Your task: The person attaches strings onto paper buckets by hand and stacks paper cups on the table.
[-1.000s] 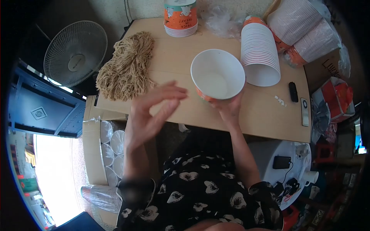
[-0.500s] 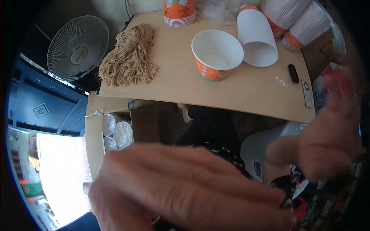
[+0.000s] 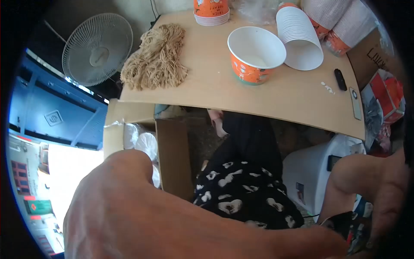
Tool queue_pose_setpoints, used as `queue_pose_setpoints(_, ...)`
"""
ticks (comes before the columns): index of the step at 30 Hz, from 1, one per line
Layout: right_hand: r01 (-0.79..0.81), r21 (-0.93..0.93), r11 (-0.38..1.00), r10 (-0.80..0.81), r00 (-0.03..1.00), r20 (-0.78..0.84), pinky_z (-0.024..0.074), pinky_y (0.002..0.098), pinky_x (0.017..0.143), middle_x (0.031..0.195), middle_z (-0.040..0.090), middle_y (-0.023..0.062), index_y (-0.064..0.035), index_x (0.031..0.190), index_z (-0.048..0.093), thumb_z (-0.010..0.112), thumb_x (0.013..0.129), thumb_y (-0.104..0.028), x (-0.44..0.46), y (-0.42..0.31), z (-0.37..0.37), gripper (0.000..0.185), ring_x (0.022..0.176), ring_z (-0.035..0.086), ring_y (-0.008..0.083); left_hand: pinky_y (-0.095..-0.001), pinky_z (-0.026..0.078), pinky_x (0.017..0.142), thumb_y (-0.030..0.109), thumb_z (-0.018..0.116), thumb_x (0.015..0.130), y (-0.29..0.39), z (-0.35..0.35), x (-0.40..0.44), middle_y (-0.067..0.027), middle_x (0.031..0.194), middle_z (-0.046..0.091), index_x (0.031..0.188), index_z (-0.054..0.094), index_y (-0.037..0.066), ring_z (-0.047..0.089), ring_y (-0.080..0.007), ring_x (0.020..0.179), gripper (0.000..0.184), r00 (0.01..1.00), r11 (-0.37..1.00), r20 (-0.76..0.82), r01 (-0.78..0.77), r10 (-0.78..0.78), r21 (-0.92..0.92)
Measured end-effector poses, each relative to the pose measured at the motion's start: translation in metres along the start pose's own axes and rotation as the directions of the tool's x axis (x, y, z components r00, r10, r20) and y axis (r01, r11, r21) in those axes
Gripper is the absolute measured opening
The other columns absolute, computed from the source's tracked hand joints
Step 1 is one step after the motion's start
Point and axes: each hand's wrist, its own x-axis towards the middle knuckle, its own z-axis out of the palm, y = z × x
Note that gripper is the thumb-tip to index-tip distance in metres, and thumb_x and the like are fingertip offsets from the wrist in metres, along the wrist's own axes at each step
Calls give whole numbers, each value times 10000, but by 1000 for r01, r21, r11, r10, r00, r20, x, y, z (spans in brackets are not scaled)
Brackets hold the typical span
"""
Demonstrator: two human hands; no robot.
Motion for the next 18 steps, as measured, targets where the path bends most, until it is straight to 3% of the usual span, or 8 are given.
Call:
queue_pose_setpoints(9, 26, -65, 998, -26, 1000, 7, 562, 398, 816, 1217, 605, 237, 50, 1292, 515, 609, 936, -140, 6, 1, -7, 414, 967, 658, 277, -358, 551, 881, 88, 589, 949, 5, -18, 5, -91, 1283, 626, 1301, 611, 92, 645, -214, 1132, 353, 994, 996, 83, -67, 72, -55)
queue_pose_setpoints(18, 11, -96, 995, -6, 998, 58, 572, 394, 784, 1176, 615, 230, 43, 1264, 518, 590, 948, -156, 15, 0, -28, 381, 932, 662, 279, -336, 546, 880, 26, 594, 927, 15, -21, -3, -49, 1354, 597, 1368, 581, 117, 622, -169, 1182, 450, 995, 992, 47, -88, 93, -91)
